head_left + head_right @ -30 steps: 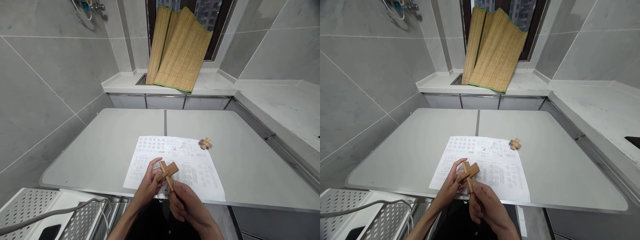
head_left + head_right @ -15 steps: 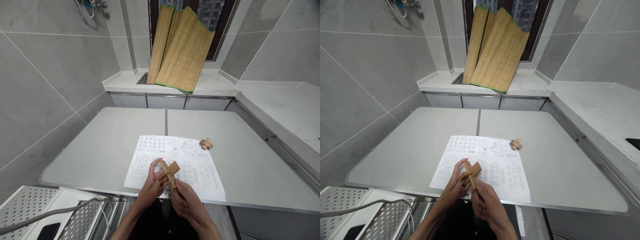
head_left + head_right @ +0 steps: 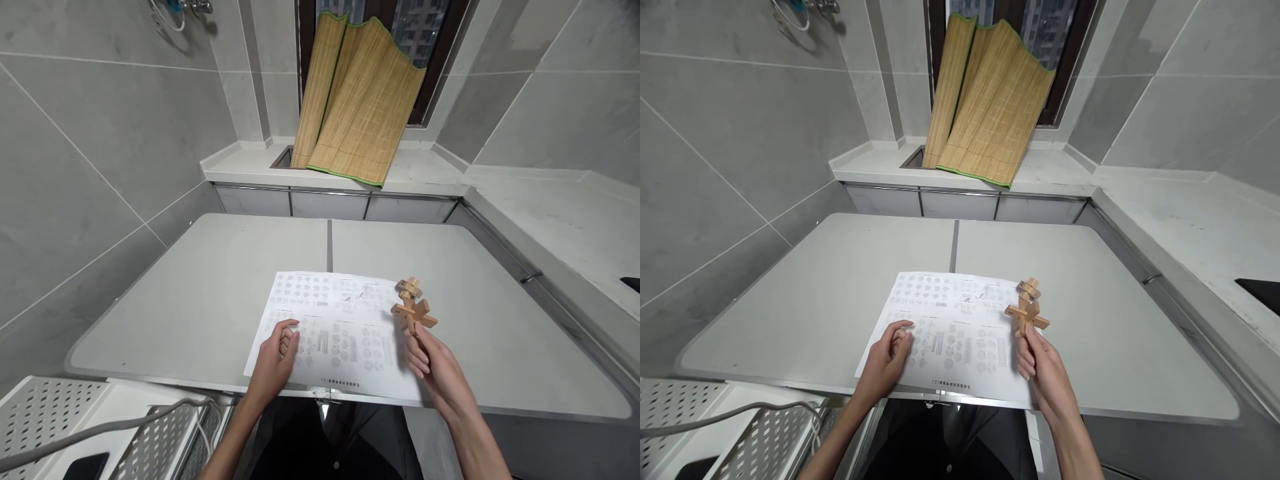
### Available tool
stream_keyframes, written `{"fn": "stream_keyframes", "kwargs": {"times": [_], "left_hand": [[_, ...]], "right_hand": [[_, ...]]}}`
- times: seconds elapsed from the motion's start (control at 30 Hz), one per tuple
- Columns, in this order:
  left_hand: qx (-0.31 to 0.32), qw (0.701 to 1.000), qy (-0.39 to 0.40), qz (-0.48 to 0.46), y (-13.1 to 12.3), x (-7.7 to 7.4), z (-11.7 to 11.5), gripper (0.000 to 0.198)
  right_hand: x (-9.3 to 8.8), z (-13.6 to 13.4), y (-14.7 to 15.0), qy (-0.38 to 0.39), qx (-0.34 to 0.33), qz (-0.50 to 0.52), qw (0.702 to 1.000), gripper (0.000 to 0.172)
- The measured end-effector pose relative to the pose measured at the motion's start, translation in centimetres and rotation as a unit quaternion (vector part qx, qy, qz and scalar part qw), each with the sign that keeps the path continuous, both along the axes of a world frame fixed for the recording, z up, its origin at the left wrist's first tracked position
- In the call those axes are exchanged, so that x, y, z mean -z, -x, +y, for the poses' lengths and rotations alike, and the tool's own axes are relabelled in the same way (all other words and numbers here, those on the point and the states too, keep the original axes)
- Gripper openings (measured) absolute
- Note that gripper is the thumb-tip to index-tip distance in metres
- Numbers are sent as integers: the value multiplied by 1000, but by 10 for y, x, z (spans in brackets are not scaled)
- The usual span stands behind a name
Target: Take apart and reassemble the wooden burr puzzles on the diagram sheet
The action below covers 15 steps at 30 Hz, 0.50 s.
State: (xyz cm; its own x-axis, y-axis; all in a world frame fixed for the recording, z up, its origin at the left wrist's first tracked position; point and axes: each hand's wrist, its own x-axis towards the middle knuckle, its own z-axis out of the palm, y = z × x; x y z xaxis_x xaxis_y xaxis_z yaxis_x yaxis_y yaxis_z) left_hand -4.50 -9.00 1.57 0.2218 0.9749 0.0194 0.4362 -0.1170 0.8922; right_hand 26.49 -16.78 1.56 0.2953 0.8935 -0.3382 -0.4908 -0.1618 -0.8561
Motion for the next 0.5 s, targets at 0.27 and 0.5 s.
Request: {"fn": "stream_keyframes", "kwargs": {"times": [0.27,0.5], "left_hand": [[15,999,6,31,4,2,3,37],[18,998,17,54,5,6,3,35]], "right_hand": [[26,10,-24,-6,41,48,998,37],[30,19,-30,-9,51,60,997,38]]}}
